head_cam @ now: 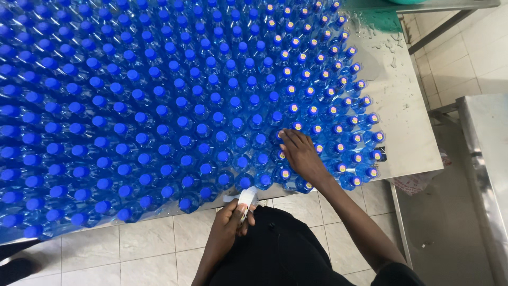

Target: The person applies round stickers to the caps of many blue-capped plastic bottles arranged on a table. They peel stickers from a roll and press each one onto a bottle cap, moving systematically across the rows.

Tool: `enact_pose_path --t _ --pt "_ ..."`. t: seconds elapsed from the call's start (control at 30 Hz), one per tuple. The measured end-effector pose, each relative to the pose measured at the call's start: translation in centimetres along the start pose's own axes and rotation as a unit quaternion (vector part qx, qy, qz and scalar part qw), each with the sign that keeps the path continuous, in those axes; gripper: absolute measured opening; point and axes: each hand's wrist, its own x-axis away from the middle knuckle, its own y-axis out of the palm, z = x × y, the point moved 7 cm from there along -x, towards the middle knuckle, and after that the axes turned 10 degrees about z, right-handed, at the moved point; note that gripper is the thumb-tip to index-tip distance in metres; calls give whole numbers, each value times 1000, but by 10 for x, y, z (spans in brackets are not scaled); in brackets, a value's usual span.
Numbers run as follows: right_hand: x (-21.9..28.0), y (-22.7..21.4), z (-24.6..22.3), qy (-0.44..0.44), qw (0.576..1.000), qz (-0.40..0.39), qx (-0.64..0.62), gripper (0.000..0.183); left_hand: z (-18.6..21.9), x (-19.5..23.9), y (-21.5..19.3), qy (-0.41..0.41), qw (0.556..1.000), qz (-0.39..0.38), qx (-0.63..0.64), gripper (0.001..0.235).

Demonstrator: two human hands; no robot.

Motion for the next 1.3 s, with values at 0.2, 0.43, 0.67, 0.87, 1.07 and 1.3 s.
enact_pose_path --t 0.2,0.43,0.67,0.87,1.07,1.3 --pt "10 6 -4 17 998 43 48 43 -11 4 -16 15 1000 8 6 41" --pt "27 -62 -94 5 985 139 -101 23 -6 8 -24 14 998 46 35 39" --pt "41 -88 -200 -47 963 93 -250 32 2 11 -17 57 997 -2 55 29" --pt "48 -85 -207 -2 964 113 -239 23 4 19 -13 79 992 -62 77 35" --pt "54 -85 -209 38 967 86 -238 22 3 35 -19 53 988 -142 25 40" --pt "56 -82 -228 52 968 60 -240 29 -16 36 -36 113 986 -114 -46 42"
